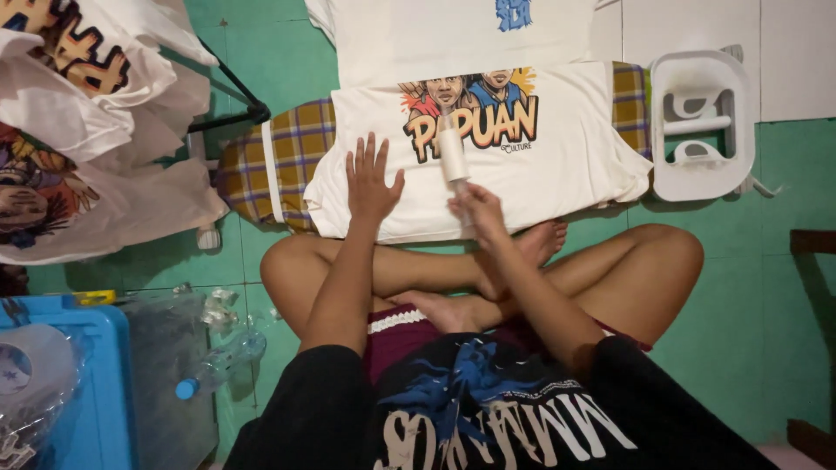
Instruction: Using a lint roller to remove dust and debris from both sides of a graphic t-shirt.
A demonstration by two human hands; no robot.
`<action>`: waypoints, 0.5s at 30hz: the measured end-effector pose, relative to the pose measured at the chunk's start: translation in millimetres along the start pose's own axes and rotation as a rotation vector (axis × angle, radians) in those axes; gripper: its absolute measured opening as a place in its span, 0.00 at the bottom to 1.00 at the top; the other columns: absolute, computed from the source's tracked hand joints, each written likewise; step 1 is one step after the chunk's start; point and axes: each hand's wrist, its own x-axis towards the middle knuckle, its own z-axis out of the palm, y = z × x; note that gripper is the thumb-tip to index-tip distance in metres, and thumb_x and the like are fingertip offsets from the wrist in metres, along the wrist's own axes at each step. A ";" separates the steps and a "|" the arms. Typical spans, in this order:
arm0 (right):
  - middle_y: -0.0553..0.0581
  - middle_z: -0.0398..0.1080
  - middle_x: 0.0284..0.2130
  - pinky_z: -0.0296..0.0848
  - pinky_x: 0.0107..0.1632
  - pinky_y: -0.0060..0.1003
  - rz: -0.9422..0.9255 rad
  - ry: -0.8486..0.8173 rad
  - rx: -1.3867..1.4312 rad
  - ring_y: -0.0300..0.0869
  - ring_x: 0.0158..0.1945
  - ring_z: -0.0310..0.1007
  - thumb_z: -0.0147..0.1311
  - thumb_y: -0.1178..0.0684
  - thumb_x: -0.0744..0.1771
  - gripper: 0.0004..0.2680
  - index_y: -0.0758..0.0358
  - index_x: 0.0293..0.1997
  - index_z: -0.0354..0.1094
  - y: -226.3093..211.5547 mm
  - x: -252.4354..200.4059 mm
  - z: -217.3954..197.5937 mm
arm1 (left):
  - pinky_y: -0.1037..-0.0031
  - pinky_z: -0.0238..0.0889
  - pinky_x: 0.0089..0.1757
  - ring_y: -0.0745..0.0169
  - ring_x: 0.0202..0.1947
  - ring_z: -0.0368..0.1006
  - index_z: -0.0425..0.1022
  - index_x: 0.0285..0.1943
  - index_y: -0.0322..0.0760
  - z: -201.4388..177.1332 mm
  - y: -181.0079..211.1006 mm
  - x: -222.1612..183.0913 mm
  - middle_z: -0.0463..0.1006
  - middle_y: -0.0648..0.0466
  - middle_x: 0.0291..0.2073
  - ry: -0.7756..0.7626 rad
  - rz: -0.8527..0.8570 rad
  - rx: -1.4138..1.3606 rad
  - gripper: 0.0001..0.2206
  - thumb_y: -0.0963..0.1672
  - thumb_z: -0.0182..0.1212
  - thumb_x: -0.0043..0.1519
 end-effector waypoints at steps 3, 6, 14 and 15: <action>0.65 0.73 0.43 0.84 0.48 0.44 -0.086 0.150 -0.155 0.54 0.42 0.82 0.60 0.57 0.68 0.13 0.68 0.58 0.69 -18.1 23.1 -56.9 | 0.47 0.40 0.70 0.43 0.76 0.51 0.64 0.75 0.45 1.6 -0.5 1.0 0.58 0.46 0.76 -0.019 -0.002 -0.001 0.30 0.54 0.58 0.64; 0.62 0.73 0.42 0.84 0.44 0.38 -0.182 0.290 -0.321 0.47 0.40 0.81 0.61 0.57 0.66 0.14 0.65 0.57 0.70 -47.2 25.4 -120.5 | 0.47 0.42 0.69 0.42 0.76 0.52 0.65 0.75 0.44 1.0 0.5 -3.6 0.59 0.45 0.75 -0.012 0.005 0.011 0.29 0.54 0.59 0.64; 0.59 0.69 0.41 0.89 0.46 0.34 -0.367 0.485 -0.144 0.43 0.39 0.83 0.51 0.60 0.69 0.12 0.70 0.60 0.65 -115.7 8.1 -157.3 | 0.47 0.38 0.70 0.44 0.77 0.48 0.64 0.76 0.44 -6.0 4.6 1.4 0.57 0.46 0.76 -0.075 -0.030 0.021 0.29 0.54 0.56 0.66; 0.59 0.69 0.41 0.89 0.46 0.34 -0.365 0.479 -0.145 0.43 0.39 0.83 0.51 0.60 0.69 0.12 0.70 0.60 0.65 -109.1 14.7 -150.4 | 0.47 0.38 0.70 0.44 0.77 0.48 0.64 0.76 0.44 -3.5 2.9 1.8 0.57 0.46 0.76 -0.073 -0.035 0.024 0.29 0.54 0.56 0.66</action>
